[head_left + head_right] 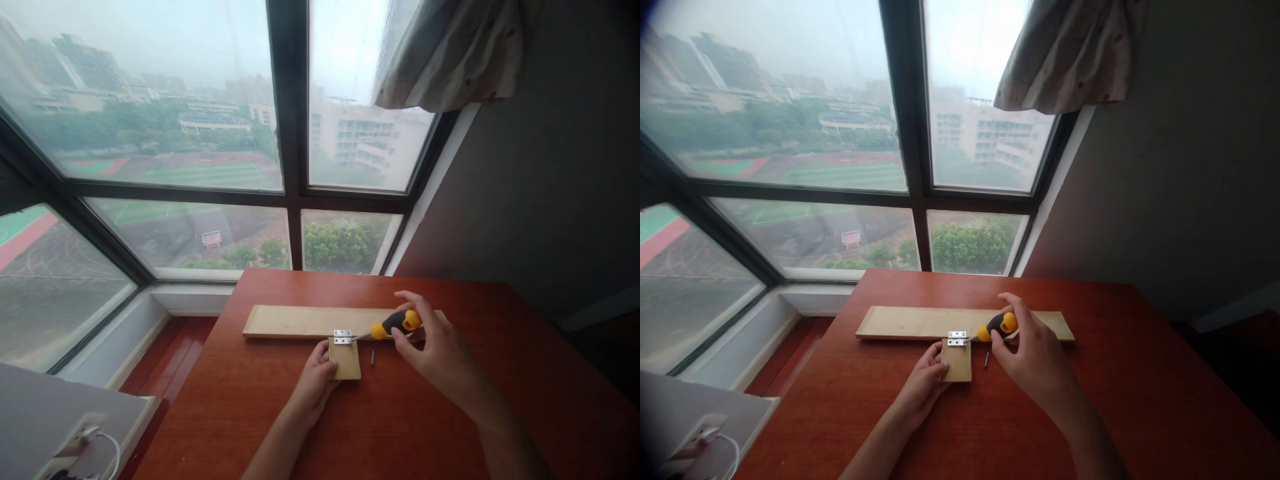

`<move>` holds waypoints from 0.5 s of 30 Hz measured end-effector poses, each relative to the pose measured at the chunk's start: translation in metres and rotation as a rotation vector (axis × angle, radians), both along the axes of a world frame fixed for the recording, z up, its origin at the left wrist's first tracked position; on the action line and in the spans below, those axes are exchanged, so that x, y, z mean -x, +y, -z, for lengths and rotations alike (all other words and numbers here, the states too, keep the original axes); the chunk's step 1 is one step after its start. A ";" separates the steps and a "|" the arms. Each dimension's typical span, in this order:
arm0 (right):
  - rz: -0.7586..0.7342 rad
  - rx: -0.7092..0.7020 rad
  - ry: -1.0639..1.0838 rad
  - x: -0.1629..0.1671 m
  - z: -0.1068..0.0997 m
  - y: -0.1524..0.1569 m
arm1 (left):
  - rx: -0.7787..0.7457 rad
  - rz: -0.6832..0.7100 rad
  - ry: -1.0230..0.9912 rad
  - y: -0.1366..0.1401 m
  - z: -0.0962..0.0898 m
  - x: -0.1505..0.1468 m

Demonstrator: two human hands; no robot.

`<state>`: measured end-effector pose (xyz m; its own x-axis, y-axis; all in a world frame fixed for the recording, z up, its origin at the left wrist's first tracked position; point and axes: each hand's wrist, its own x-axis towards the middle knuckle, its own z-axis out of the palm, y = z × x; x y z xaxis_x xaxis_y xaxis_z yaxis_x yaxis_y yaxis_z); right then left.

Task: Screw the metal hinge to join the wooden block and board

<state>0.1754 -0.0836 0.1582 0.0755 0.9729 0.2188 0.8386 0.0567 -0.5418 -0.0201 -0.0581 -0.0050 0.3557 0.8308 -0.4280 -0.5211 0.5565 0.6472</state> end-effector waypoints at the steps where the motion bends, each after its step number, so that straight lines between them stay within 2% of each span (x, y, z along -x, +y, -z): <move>1: -0.034 -0.007 0.040 0.000 0.000 -0.001 | 0.000 0.000 0.000 0.000 0.000 0.000; 3: -0.078 -0.032 0.068 0.000 0.001 -0.002 | -0.001 -0.001 0.002 0.000 0.000 0.000; 6: -0.068 -0.069 0.003 0.001 0.004 -0.002 | 0.002 -0.003 0.006 0.000 0.001 0.000; 12: 0.132 -0.035 -0.302 0.002 0.007 0.003 | 0.000 0.007 -0.004 0.000 0.002 0.000; 15: 0.167 -0.047 -0.352 0.001 0.007 0.004 | -0.002 0.004 -0.004 0.000 0.001 0.000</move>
